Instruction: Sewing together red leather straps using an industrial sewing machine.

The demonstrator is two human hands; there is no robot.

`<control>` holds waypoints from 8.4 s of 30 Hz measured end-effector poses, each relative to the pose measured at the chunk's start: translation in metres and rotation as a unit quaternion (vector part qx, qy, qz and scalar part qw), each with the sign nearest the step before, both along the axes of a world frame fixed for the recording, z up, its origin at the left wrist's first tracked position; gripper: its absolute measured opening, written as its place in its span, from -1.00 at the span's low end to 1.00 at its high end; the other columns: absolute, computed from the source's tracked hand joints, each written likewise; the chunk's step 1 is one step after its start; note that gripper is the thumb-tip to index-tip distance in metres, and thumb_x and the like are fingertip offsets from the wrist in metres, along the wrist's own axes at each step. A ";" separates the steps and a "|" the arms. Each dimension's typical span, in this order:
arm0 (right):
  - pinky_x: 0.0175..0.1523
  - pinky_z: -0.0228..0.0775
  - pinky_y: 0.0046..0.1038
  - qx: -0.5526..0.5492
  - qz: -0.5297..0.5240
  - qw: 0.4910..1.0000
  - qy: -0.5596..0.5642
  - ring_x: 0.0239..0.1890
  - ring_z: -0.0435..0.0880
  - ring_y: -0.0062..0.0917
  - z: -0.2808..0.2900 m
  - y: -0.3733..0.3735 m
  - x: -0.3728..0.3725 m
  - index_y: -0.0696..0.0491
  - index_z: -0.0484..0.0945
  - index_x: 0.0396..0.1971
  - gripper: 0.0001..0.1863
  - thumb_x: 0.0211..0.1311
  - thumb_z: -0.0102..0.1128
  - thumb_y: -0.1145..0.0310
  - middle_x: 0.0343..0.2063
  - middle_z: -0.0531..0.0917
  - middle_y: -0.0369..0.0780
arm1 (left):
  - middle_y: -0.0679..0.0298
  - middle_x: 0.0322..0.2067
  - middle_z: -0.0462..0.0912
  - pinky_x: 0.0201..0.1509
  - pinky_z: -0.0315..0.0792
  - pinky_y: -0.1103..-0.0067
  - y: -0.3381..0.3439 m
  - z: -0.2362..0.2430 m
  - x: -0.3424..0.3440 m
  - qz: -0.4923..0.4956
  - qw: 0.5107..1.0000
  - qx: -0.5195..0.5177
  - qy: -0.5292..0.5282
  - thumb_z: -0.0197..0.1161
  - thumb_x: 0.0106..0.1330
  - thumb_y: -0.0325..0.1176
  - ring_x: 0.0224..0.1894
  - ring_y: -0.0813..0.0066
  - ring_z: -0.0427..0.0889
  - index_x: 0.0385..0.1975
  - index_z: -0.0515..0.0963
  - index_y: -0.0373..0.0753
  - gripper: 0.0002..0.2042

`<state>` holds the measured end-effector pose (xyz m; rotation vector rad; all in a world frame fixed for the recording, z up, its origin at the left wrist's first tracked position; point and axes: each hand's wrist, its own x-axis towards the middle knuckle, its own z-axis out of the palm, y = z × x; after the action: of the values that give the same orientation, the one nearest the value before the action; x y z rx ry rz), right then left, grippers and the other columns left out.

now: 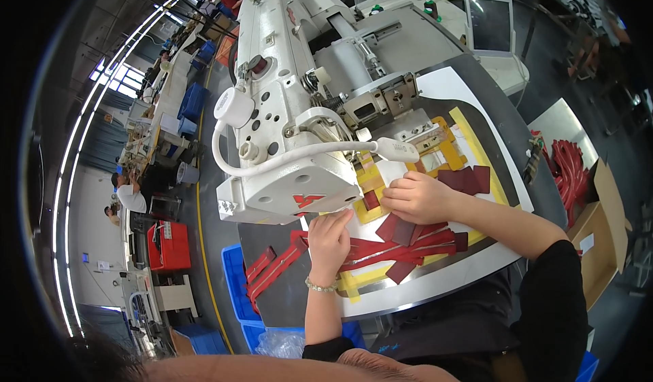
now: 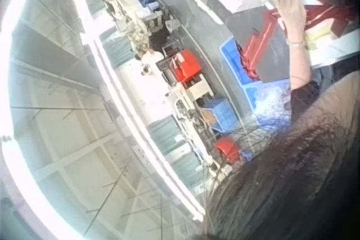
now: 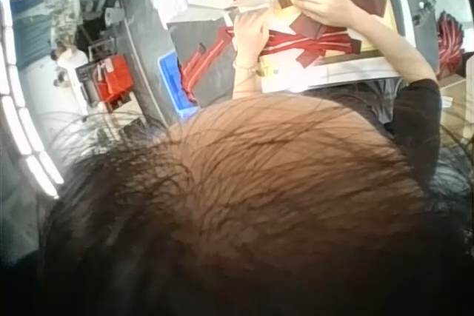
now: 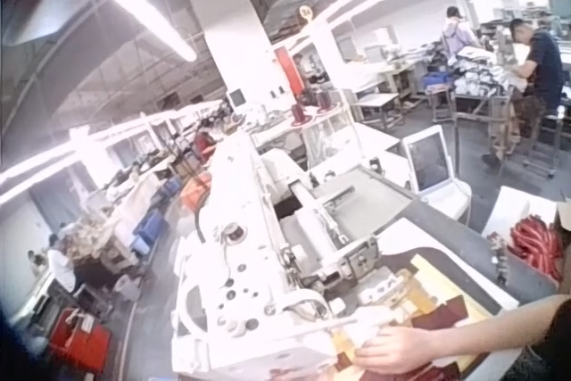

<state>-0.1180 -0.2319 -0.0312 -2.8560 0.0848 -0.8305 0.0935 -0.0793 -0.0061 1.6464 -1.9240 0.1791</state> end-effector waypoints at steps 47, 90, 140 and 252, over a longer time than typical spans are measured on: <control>-0.02 0.32 -0.40 0.158 0.056 0.986 0.009 -0.14 0.57 -0.46 0.017 0.031 -0.032 0.04 0.64 -0.32 -0.82 0.02 0.32 0.39 -0.20 0.64 -0.29 | 0.27 -0.40 0.53 -0.19 0.42 0.37 0.078 0.022 0.006 0.073 0.946 0.258 0.181 0.38 -0.10 -0.55 -0.29 0.23 0.53 -0.37 0.56 -0.25 -0.76; -0.17 0.54 -0.40 0.130 -0.299 0.945 -0.019 -0.28 0.67 -0.29 0.001 -0.016 -0.091 0.12 0.60 -0.09 -0.66 0.07 0.22 0.52 0.07 0.54 -0.03 | -0.22 0.14 0.39 0.24 0.30 0.29 -0.007 -0.008 -0.102 -0.014 0.984 0.140 -0.108 0.26 0.21 -0.14 0.18 -0.03 0.41 0.09 0.43 -0.41 -0.45; -0.07 0.44 -0.38 0.523 -0.038 0.851 0.043 -0.19 0.63 -0.48 0.042 -0.008 0.008 0.14 0.49 -0.27 -0.75 0.04 -0.06 0.67 -0.35 0.66 -0.16 | 0.29 0.00 0.59 0.17 0.25 0.47 0.008 -0.006 -0.059 -0.131 0.991 -0.032 -0.013 0.38 0.07 -0.34 0.07 0.45 0.56 -0.12 0.59 -0.14 -0.67; 0.15 0.44 -0.26 0.263 -0.053 0.959 0.086 -0.02 0.62 -0.30 -0.022 -0.021 -0.022 0.08 0.61 -0.27 -0.72 -0.08 0.19 0.46 -0.13 0.65 -0.13 | -0.12 0.37 0.07 0.41 0.04 0.27 0.022 -0.048 -0.066 -0.121 0.923 0.239 0.274 0.35 0.17 -0.42 0.42 0.01 0.09 0.25 0.30 -0.40 -0.38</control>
<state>-0.1398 -0.2532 -0.0530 -2.4202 0.4171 -0.4789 0.0275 -0.0571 -0.0537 1.4982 -1.7713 -0.8275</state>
